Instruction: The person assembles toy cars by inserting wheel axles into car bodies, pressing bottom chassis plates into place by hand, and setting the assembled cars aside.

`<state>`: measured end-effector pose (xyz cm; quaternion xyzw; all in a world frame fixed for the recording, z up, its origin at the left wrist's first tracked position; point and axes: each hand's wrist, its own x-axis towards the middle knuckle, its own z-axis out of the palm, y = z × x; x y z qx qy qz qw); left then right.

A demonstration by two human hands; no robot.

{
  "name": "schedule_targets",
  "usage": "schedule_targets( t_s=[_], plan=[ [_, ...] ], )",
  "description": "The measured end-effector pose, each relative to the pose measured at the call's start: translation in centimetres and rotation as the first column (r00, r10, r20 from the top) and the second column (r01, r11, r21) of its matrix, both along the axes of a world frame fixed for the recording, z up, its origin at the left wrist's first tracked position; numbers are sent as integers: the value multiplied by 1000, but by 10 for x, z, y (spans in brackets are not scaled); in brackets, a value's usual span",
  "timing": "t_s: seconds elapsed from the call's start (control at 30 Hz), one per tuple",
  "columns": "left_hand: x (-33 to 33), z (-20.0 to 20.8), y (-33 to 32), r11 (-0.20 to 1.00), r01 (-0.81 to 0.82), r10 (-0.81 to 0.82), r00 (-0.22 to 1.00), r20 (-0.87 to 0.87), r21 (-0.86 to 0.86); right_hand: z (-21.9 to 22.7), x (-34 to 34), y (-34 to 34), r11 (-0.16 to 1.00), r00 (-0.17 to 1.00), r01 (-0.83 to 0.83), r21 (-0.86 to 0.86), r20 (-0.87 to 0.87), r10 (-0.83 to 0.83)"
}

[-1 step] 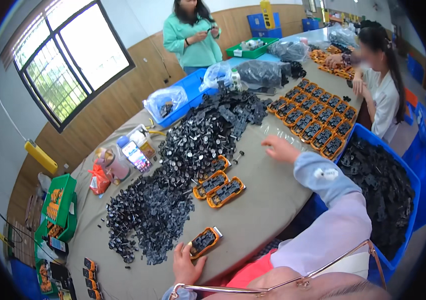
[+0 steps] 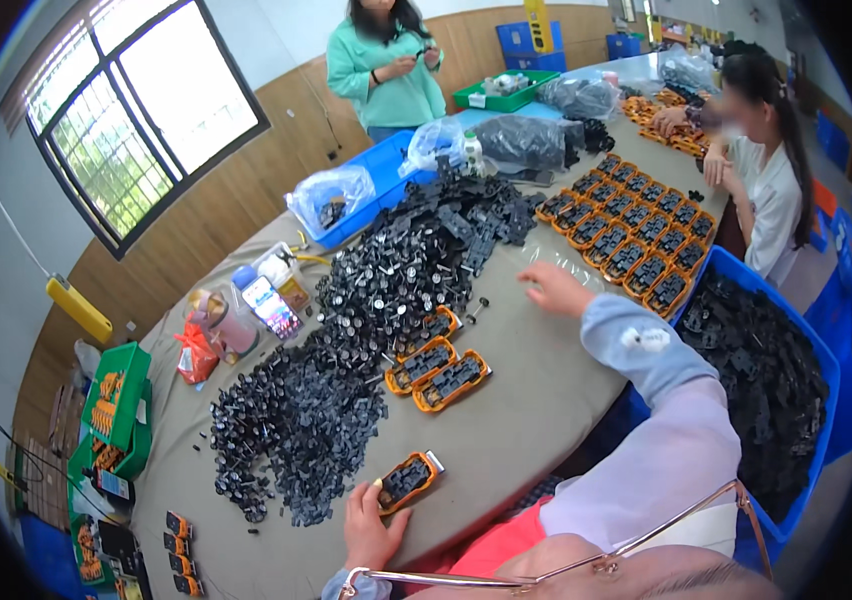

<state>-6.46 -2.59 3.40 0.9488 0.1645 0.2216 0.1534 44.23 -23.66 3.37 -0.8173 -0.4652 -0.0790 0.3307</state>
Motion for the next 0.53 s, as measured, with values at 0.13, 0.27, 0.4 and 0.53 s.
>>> schedule_targets(
  t_s=[0.13, 0.27, 0.4, 0.53],
  plan=[
    [-4, -3, 3, 989, -48, 41, 998, -52, -138, 2, 23, 57, 1000, 1000, -15, -17, -25, 15],
    [-8, -12, 5, 992, -26, 26, 1000, 2, -122, -1, -11, 88, 912, 925, -379, -159, -48, 376],
    [-10, -16, 7, 989, -1, 7, 999, 39, -151, -31, -11, 87, 914, 947, -313, -257, -12, 320],
    [-13, -19, 4, 993, -7, 13, 999, 49, -120, -28, -24, 61, 947, 988, -149, -284, -77, 132]
  ],
)
